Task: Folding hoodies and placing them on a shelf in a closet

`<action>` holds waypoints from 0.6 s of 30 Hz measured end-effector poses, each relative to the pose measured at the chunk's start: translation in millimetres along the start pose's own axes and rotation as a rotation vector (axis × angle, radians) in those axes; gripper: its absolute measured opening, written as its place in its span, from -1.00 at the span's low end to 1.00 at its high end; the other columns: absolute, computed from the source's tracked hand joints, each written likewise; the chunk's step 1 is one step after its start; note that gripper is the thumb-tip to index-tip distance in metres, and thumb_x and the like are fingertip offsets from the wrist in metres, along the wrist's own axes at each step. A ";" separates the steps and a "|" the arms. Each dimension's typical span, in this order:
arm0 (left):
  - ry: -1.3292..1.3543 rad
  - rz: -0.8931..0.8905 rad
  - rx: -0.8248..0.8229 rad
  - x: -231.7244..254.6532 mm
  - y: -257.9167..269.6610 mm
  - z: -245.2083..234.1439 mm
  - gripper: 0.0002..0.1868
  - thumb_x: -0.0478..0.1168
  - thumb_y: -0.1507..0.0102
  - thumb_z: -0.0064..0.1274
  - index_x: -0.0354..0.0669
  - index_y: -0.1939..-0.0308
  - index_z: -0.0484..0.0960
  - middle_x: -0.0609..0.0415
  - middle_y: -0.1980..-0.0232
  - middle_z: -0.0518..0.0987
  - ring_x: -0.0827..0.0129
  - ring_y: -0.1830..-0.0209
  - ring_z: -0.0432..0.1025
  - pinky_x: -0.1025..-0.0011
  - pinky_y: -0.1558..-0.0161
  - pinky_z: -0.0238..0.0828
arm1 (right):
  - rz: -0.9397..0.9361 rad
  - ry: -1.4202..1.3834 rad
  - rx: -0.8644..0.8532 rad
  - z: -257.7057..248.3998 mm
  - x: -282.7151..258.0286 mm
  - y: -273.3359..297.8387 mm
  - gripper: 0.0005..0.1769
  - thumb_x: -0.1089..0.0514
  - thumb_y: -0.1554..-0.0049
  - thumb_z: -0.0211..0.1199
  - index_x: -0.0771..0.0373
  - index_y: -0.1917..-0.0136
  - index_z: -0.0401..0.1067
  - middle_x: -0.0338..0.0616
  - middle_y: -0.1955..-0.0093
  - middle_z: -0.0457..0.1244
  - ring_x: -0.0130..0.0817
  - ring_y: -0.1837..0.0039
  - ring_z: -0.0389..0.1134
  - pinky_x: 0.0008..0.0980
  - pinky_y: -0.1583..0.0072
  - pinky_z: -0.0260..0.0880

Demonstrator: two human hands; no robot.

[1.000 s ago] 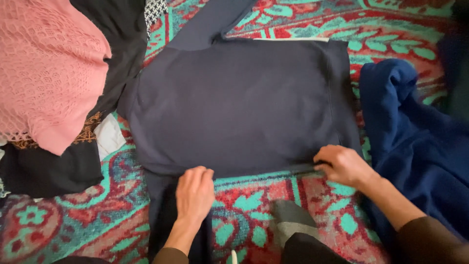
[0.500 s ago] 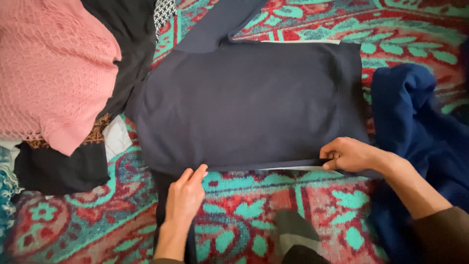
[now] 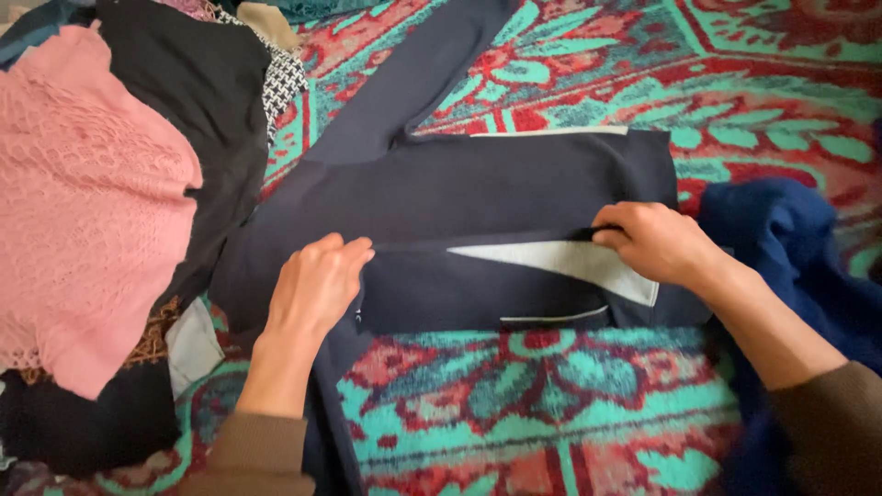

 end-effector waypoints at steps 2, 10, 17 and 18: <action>-0.010 -0.001 -0.027 -9.3 -31.2 24.7 -0.75 -0.09 -0.45 -0.10 0.24 0.17 0.72 0.16 0.54 0.40 0.07 0.64 0.47 0.20 0.53 0.50 | -0.004 0.023 0.057 13.8 9.3 -28.9 -0.75 -0.28 -0.27 0.10 -0.29 -0.11 0.49 -0.54 -0.10 0.39 -0.28 -0.20 0.45 -0.14 -0.19 0.50; -0.292 0.163 0.254 23.0 -60.2 120.6 -0.88 -0.13 -0.17 0.27 0.00 0.35 0.64 0.15 0.33 0.41 0.19 0.35 0.46 0.25 0.38 0.48 | -0.130 0.257 0.702 74.2 19.7 -48.1 -0.86 -0.14 -0.29 0.14 -0.19 -0.06 0.45 -0.50 0.08 0.19 -0.43 -0.12 0.30 -0.41 -0.09 0.30; 0.306 0.266 0.087 106.6 -30.9 121.9 -0.43 0.03 -0.41 -0.12 -0.20 -0.42 0.40 -0.04 -0.47 0.38 0.04 -0.54 0.17 -0.05 -0.52 -0.10 | -0.382 0.094 0.642 54.8 -58.9 10.3 -0.59 0.16 -0.27 0.02 0.18 -0.37 0.33 -0.08 -0.41 0.18 -0.07 -0.47 0.18 -0.09 -0.43 0.13; 0.191 0.215 -0.013 103.4 -30.6 128.8 -0.37 0.12 -0.43 -0.28 -0.04 -0.53 0.30 0.14 -0.59 0.28 0.16 -0.61 0.08 -0.05 -0.53 -0.17 | -0.378 0.121 0.511 58.1 -65.3 13.3 -0.45 0.01 -0.33 -0.01 0.14 -0.55 0.22 -0.15 -0.62 0.09 -0.16 -0.64 0.04 -0.05 -0.57 -0.03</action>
Point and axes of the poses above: each hand's wrist, its own y-axis away from the middle knuckle, its own z-axis out of the palm, x = y × z, the point moved 4 cm from there along -y, towards the middle knuckle
